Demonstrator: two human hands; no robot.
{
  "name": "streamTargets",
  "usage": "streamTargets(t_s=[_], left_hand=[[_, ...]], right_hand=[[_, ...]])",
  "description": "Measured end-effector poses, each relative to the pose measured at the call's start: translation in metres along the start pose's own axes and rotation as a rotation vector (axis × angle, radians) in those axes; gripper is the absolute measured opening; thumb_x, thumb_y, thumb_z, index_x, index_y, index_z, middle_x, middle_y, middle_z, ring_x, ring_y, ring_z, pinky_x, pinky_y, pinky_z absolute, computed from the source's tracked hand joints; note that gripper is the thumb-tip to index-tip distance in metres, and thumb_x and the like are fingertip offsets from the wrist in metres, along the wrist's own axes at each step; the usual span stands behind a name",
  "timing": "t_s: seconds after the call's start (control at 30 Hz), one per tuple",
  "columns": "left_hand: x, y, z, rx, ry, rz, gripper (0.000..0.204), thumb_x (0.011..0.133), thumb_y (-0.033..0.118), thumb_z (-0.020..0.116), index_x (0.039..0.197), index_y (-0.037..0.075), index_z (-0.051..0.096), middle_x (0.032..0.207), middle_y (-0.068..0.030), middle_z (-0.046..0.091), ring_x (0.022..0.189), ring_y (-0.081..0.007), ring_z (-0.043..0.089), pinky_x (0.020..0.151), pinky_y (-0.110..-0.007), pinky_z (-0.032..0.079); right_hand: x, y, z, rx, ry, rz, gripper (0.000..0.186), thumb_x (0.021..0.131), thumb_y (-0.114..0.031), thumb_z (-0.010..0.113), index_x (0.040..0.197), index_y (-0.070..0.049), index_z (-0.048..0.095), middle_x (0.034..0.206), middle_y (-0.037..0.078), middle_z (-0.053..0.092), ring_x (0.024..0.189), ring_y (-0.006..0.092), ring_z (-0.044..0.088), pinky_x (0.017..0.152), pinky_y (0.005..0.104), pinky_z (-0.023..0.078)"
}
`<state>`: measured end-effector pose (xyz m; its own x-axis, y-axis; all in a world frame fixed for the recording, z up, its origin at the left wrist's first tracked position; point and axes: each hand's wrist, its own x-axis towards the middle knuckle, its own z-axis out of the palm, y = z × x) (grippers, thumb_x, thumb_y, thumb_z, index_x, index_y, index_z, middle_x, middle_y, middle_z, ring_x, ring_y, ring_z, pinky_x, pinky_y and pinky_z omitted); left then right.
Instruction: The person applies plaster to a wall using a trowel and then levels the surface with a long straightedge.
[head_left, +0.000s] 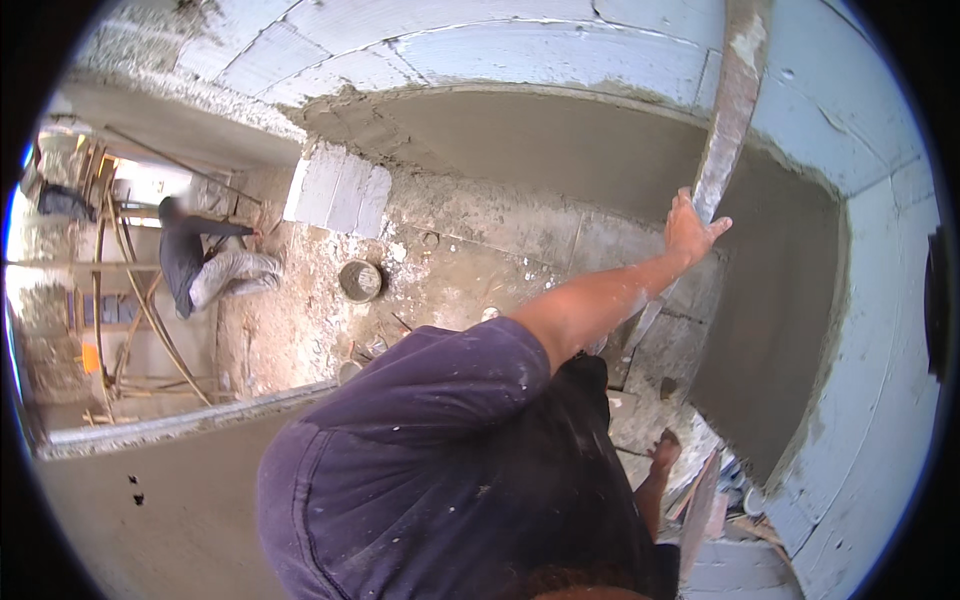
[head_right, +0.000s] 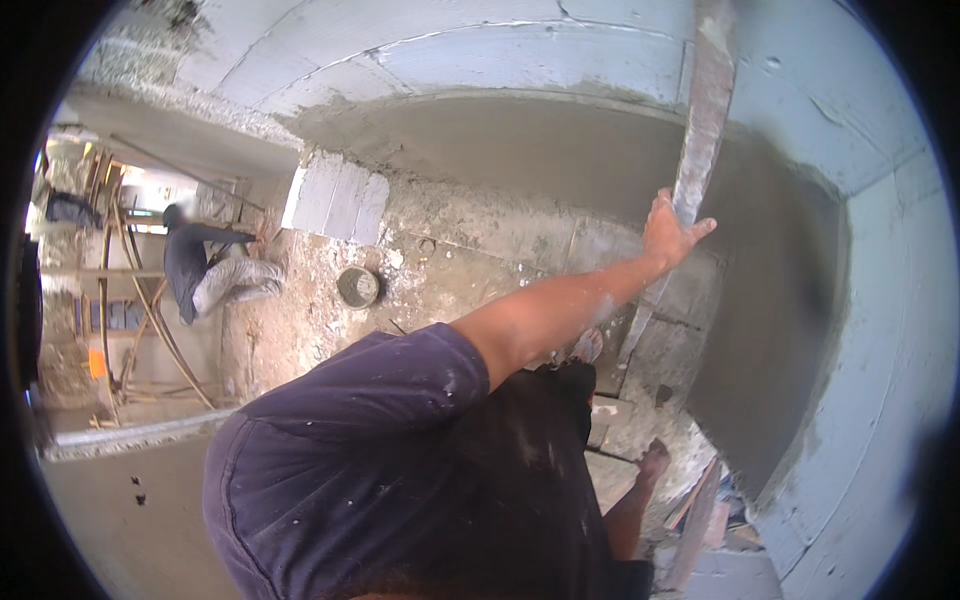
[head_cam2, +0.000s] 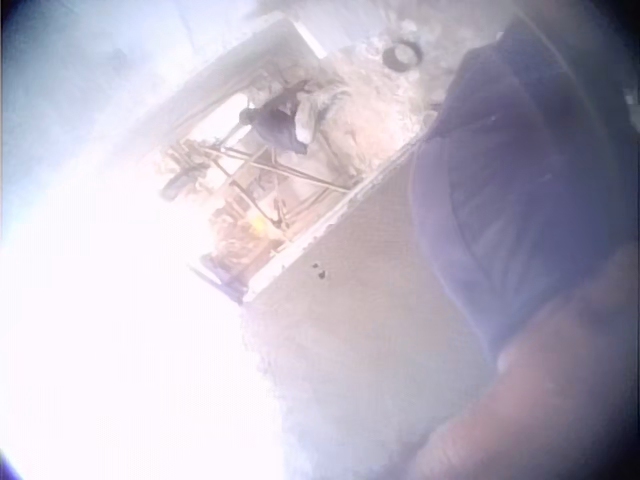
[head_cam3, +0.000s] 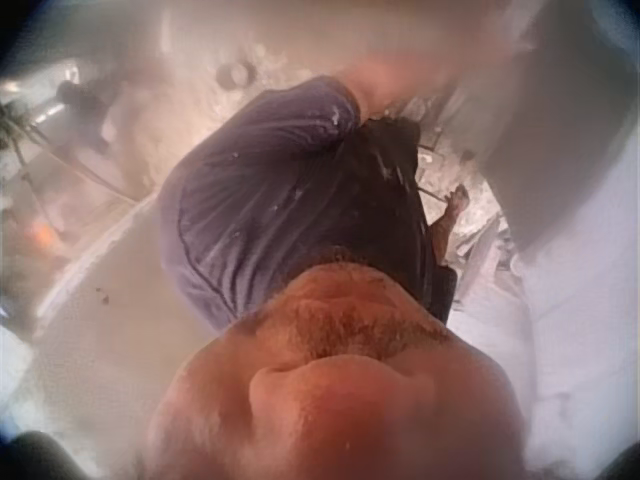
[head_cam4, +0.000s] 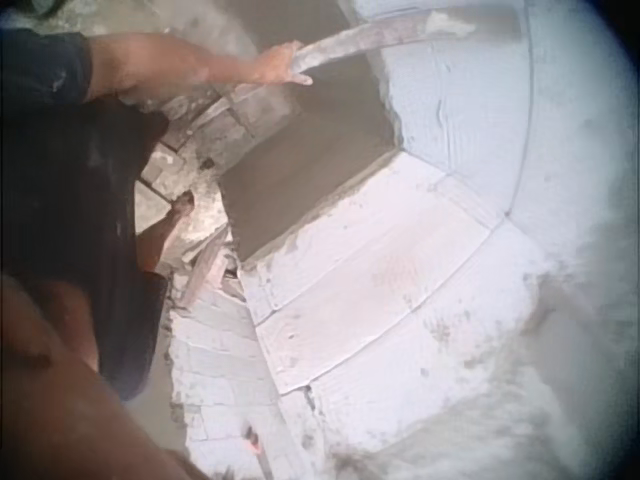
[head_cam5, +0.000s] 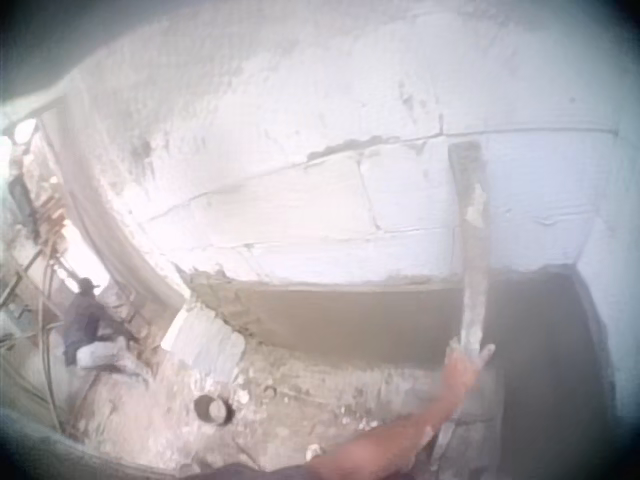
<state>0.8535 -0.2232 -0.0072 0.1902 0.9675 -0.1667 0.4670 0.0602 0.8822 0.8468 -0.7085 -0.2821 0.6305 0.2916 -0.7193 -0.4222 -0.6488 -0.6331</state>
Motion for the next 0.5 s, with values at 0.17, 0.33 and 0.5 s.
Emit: streamTargets(t_s=[0.17, 0.33, 0.5], left_hand=[[0.008, 0.003, 0.011, 0.083, -0.001, -0.015, 0.064, 0.073, 0.03, 0.079, 0.117, -0.003, 0.045, 0.115, -0.0213, 0.058, 0.107, -0.0393, 0.057, 0.091, -0.047, 0.047], [-0.015, -0.014, -0.024, -0.018, 0.028, 0.146, 0.061, 0.074, 0.027, 0.074, 0.119, -0.003, 0.044, 0.104, -0.0245, 0.062, 0.101, -0.0408, 0.06, 0.088, -0.048, 0.048], [-0.054, -0.102, -0.121, -0.082, 0.121, 0.15, 0.069, 0.073, 0.038, 0.076, 0.121, -0.002, 0.047, 0.094, -0.0238, 0.064, 0.089, -0.0401, 0.064, 0.08, -0.046, 0.05]], right_hand=[[-0.03, 0.0, 0.0, 0.235, -0.005, 0.351, 0.03, 0.088, -0.026, 0.054, 0.111, -0.008, 0.058, 0.084, 0.008, 0.058, 0.067, 0.0227, 0.06, 0.054, 0.0327, 0.048], [0.015, 0.035, -0.012, 0.109, -0.151, 0.196, 0.033, 0.087, -0.024, 0.055, 0.113, -0.005, 0.056, 0.091, 0.012, 0.059, 0.072, 0.0259, 0.061, 0.062, 0.0403, 0.053], [0.009, -0.012, 0.017, 0.12, -0.204, 0.319, 0.035, 0.087, -0.02, 0.052, 0.116, 0.0, 0.055, 0.096, 0.015, 0.059, 0.075, 0.0286, 0.062, 0.065, 0.0421, 0.054]])
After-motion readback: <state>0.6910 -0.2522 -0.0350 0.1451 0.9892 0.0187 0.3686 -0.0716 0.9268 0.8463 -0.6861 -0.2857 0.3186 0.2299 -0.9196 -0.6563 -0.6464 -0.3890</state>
